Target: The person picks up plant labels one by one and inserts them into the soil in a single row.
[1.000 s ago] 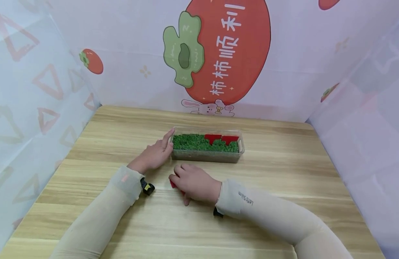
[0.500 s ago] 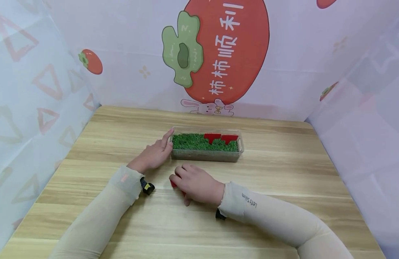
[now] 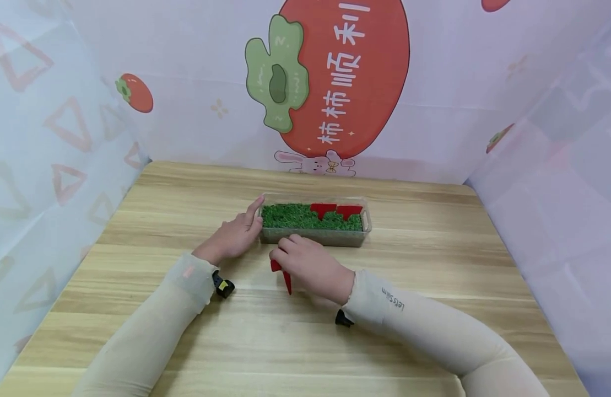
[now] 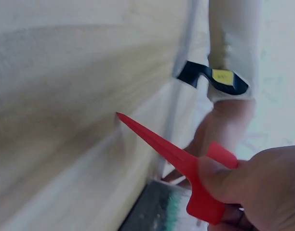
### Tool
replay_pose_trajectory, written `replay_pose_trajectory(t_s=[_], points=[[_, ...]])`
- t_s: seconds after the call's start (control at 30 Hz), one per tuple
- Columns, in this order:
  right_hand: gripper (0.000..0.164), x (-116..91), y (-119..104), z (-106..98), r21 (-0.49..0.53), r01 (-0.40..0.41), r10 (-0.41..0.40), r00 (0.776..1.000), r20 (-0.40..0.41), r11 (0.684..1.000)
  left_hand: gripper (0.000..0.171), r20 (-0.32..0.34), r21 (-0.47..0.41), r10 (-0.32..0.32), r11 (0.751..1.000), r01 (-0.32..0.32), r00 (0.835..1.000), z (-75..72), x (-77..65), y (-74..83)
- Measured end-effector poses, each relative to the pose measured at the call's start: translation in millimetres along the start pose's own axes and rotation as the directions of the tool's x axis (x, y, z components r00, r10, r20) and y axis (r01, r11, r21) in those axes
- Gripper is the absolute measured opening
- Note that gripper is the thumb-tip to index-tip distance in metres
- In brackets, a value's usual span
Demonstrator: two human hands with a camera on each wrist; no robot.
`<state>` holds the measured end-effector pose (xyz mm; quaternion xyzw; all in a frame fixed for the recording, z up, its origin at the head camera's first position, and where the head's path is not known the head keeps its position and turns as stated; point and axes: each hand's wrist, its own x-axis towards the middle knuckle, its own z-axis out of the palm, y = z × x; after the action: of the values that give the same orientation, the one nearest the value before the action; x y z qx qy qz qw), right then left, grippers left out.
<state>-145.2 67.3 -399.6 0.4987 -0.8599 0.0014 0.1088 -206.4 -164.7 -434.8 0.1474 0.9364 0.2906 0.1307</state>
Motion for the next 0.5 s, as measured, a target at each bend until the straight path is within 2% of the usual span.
replay_pose_trajectory(t_s=[0.17, 0.27, 0.5], points=[[0.029, 4.7, 6.8, -14.0, 0.136, -0.086, 0.081, 0.996, 0.04, 0.987, 0.059, 0.005, -0.014, -0.003, 1.0, 0.003, 1.0, -0.8, -1.9, -0.2], [0.028, 8.0, 12.2, -20.6, 0.199, -0.114, 0.109, 0.993, 0.038, 0.973, 0.058, 0.003, -0.013, -0.005, 1.0, 0.005, 1.0, -0.9, -2.2, -0.6], [0.028, 15.5, 30.7, -42.1, 0.271, -0.113, 0.142, 0.985, -0.093, 0.956, 0.058, 0.004, 0.011, -0.006, 1.0, 0.005, 1.0, 0.2, 0.3, -2.5]])
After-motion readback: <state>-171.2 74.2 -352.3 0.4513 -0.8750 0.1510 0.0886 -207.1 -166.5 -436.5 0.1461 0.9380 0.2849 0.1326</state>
